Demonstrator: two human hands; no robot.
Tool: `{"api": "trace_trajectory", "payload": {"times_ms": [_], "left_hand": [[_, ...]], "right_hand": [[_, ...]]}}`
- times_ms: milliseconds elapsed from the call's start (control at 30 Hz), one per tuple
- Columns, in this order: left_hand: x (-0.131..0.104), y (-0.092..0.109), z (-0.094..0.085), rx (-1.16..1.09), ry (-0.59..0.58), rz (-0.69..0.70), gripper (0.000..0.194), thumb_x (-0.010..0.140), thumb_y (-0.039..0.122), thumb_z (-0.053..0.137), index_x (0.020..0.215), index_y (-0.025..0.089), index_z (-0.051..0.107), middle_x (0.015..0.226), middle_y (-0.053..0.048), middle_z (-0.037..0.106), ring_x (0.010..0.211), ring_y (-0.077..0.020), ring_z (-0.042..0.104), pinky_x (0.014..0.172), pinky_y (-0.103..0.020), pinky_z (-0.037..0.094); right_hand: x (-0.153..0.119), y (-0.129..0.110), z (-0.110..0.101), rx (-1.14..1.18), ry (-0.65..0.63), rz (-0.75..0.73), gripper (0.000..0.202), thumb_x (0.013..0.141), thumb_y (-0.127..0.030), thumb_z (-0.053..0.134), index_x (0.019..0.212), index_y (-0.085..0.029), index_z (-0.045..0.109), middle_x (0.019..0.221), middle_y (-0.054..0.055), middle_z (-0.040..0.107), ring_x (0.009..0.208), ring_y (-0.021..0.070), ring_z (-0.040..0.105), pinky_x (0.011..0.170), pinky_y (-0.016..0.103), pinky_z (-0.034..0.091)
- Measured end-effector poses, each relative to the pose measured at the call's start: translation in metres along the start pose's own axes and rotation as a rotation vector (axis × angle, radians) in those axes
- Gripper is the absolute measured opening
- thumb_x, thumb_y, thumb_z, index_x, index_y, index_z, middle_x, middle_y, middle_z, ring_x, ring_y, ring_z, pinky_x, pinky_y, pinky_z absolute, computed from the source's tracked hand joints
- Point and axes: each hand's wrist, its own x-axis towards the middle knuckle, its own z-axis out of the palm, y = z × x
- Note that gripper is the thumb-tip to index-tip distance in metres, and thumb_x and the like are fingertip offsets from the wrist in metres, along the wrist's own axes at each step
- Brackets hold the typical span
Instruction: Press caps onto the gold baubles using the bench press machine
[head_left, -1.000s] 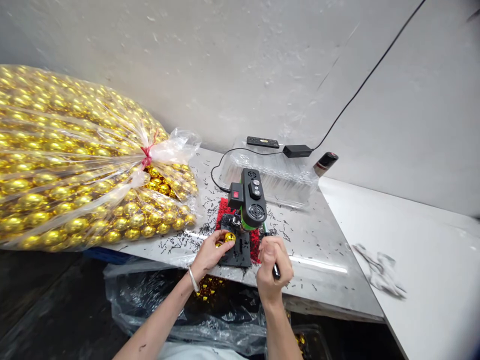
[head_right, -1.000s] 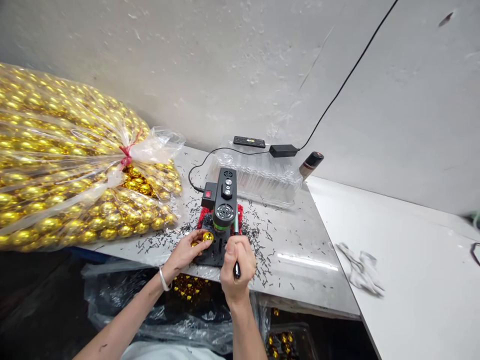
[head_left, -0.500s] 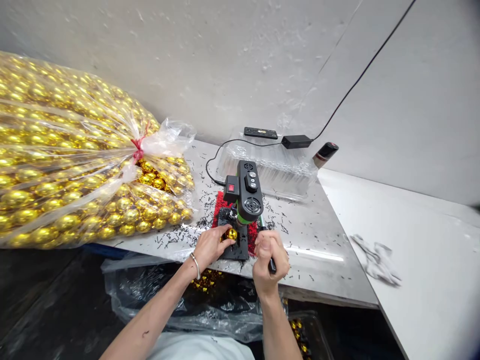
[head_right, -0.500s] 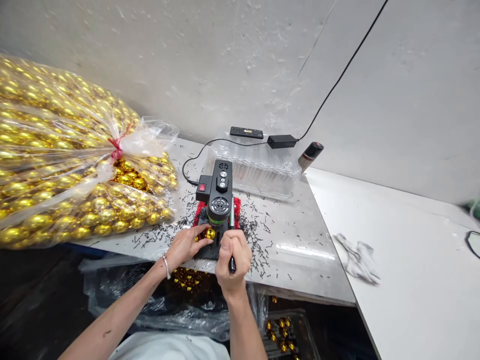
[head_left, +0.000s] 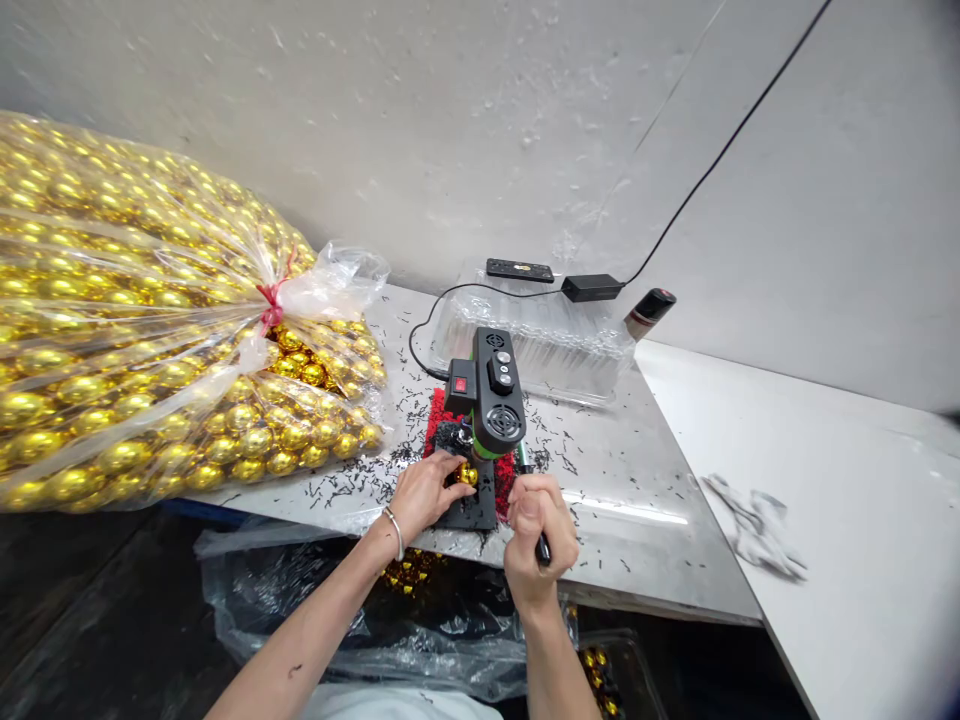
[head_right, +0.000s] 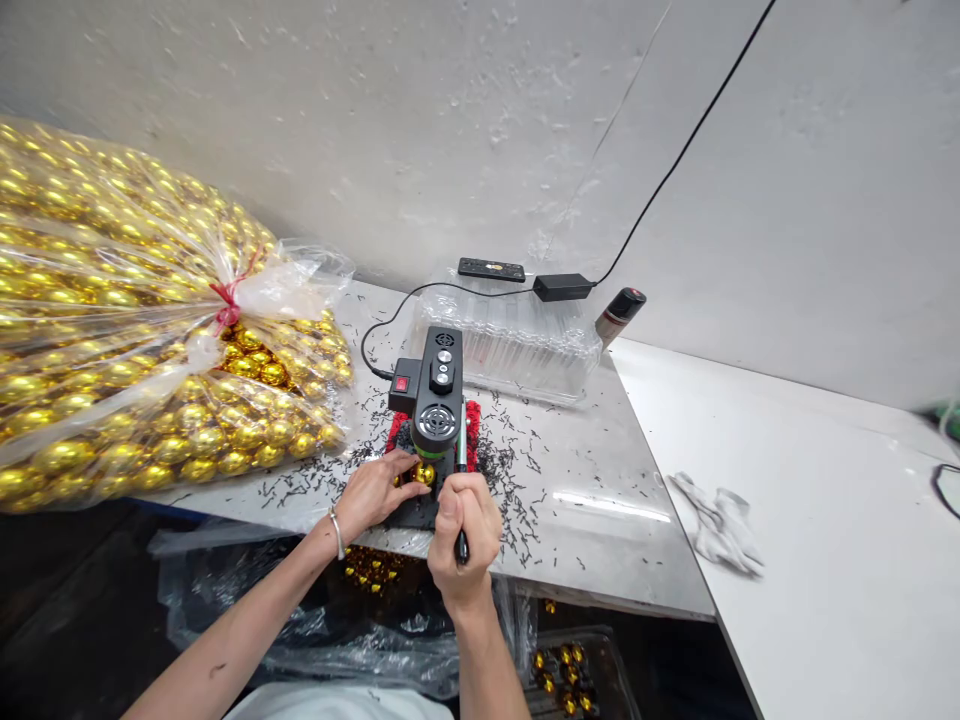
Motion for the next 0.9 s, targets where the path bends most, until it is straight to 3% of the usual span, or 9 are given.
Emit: {"api": "trace_trajectory", "payload": {"times_ms": [167, 400, 767, 900], "left_hand": [[-0.001, -0.001, 0.002, -0.03, 0.017, -0.003, 0.042, 0.087, 0.042, 0.063, 0.124, 0.021, 0.066, 0.123, -0.009, 0.068, 0.106, -0.0273, 0.067, 0.089, -0.032, 0.05], [-0.001, -0.002, 0.003, -0.015, 0.009, -0.021, 0.043, 0.086, 0.043, 0.063, 0.124, 0.022, 0.066, 0.127, -0.008, 0.066, 0.108, -0.0269, 0.066, 0.09, -0.031, 0.049], [0.0, -0.003, 0.003, -0.043, 0.016, -0.016, 0.042, 0.086, 0.042, 0.064, 0.124, 0.023, 0.066, 0.127, -0.008, 0.066, 0.107, -0.0261, 0.066, 0.09, -0.031, 0.049], [-0.001, -0.004, 0.003, -0.051, 0.014, -0.004, 0.041, 0.087, 0.04, 0.063, 0.124, 0.022, 0.066, 0.125, -0.009, 0.067, 0.107, -0.0269, 0.066, 0.089, -0.032, 0.049]], "right_hand": [[-0.017, 0.014, 0.002, -0.009, -0.01, -0.022, 0.029, 0.092, -0.01, 0.041, 0.066, -0.02, 0.044, 0.066, 0.0, 0.05, 0.063, 0.0125, 0.052, 0.056, 0.027, 0.042], [-0.043, 0.041, 0.008, -0.079, 0.012, -0.108, 0.032, 0.098, -0.024, 0.035, 0.067, -0.021, 0.043, 0.067, -0.001, 0.053, 0.063, 0.0123, 0.054, 0.082, 0.04, 0.051], [-0.051, 0.05, 0.016, -0.061, 0.082, -0.094, 0.038, 0.101, -0.028, 0.03, 0.066, -0.021, 0.041, 0.07, -0.002, 0.05, 0.059, 0.0105, 0.058, 0.086, 0.042, 0.051], [-0.053, 0.056, 0.014, -0.113, 0.004, -0.172, 0.034, 0.1, -0.025, 0.031, 0.068, -0.021, 0.042, 0.071, -0.002, 0.052, 0.064, 0.0109, 0.061, 0.086, 0.039, 0.052]]}}
